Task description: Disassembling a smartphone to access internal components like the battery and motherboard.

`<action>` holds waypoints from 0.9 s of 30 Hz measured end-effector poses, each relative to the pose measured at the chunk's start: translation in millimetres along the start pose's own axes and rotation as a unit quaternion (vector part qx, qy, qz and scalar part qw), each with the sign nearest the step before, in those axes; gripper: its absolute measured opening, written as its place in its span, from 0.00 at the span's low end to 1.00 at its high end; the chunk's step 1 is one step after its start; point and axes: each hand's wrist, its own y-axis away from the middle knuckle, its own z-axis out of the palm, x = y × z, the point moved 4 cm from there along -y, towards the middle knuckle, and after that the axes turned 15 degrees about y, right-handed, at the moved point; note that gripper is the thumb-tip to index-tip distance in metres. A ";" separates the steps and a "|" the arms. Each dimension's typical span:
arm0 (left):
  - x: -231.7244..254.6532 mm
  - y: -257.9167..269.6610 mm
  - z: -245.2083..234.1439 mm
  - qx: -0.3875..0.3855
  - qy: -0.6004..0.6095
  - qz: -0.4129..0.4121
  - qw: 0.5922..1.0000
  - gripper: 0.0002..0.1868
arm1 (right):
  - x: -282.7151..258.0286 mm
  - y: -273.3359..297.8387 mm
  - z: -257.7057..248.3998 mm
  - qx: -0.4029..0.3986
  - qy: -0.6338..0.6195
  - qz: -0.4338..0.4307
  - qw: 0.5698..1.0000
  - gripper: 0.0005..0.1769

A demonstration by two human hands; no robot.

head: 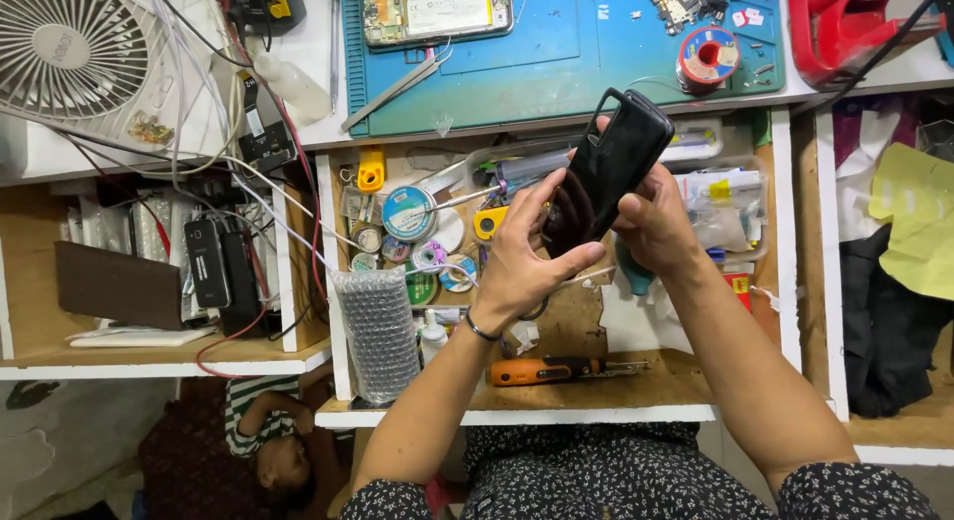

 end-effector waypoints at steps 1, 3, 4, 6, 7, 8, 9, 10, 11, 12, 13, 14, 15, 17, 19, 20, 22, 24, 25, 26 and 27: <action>0.0 0.1 0.1 -0.001 0.000 0.000 1.000 0.50 | -1.6 -0.1 1.2 0.000 0.000 -0.001 1.000 0.39; 0.6 0.7 0.2 0.012 0.037 0.009 0.999 0.50 | -5.3 0.4 2.6 0.003 -0.009 -0.002 1.000 0.40; 0.6 1.8 0.6 0.010 0.036 0.009 0.999 0.50 | 12.4 3.0 -11.7 0.005 -0.009 -0.003 1.000 0.40; 1.8 3.2 0.7 0.024 0.029 0.021 0.999 0.50 | 48.1 7.4 -40.9 0.009 -0.008 0.008 1.000 0.38; 3.0 2.4 1.7 0.022 0.029 0.022 0.999 0.50 | 42.8 6.2 -38.2 0.010 -0.007 0.006 1.000 0.38; 4.5 2.9 2.1 0.025 0.026 0.030 0.999 0.51 | 38.2 5.9 -34.8 0.009 -0.010 0.007 1.000 0.38; 5.9 3.6 2.1 0.029 0.023 0.037 0.999 0.51 | 33.9 5.5 -31.3 0.009 -0.012 0.008 1.000 0.38; 5.1 3.9 2.8 0.029 0.022 0.037 0.999 0.51 | 32.1 5.1 -29.9 0.008 -0.013 0.009 1.000 0.38; 6.4 4.5 2.6 0.041 -0.017 0.062 0.997 0.51 | 30.2 4.7 -28.5 0.008 -0.013 0.008 1.000 0.37; 7.7 5.1 2.7 0.052 -0.056 0.086 0.993 0.51 | 28.2 4.4 -27.2 0.009 -0.014 0.007 1.000 0.37; 9.8 5.2 1.2 0.052 -0.057 0.086 0.993 0.51 | 42.2 5.3 -38.1 0.009 -0.014 0.007 1.000 0.37; 13.1 5.4 -0.5 0.061 -0.075 0.099 0.990 0.51 | 56.4 6.4 -50.0 0.016 -0.012 0.011 1.000 0.37; 16.3 5.8 -2.2 0.071 -0.093 0.112 0.987 0.51 | 70.5 7.5 -61.8 0.024 -0.011 0.015 1.000 0.38; 17.3 6.2 -1.7 0.074 -0.092 0.116 0.986 0.52 | 78.2 7.3 -67.7 0.027 -0.013 0.018 0.999 0.38; 17.7 6.9 -2.6 0.079 -0.091 0.121 0.985 0.52 | 85.5 6.7 -72.3 0.029 -0.015 0.021 0.999 0.38; 17.3 6.9 -3.1 0.078 -0.093 0.121 0.985 0.53 | 88.7 6.5 -74.5 0.031 -0.013 0.020 0.999 0.37; 17.2 6.6 -4.0 0.077 -0.095 0.122 0.985 0.55 | 92.1 6.4 -76.5 0.034 -0.011 0.019 0.999 0.37; 17.4 6.2 -4.7 0.071 -0.094 0.115 0.986 0.56 | 93.0 6.3 -75.3 0.032 -0.010 0.022 0.999 0.36; 17.3 6.5 -4.9 0.071 -0.094 0.115 0.986 0.56 | 85.0 6.6 -68.5 0.032 -0.010 0.022 0.999 0.36; 16.8 6.4 -5.0 0.069 -0.094 0.110 0.987 0.56 | 77.2 6.4 -61.6 0.031 -0.011 0.025 0.999 0.37; 16.4 6.2 -5.1 0.067 -0.094 0.105 0.988 0.56 | 69.4 6.1 -54.8 0.030 -0.012 0.027 0.999 0.38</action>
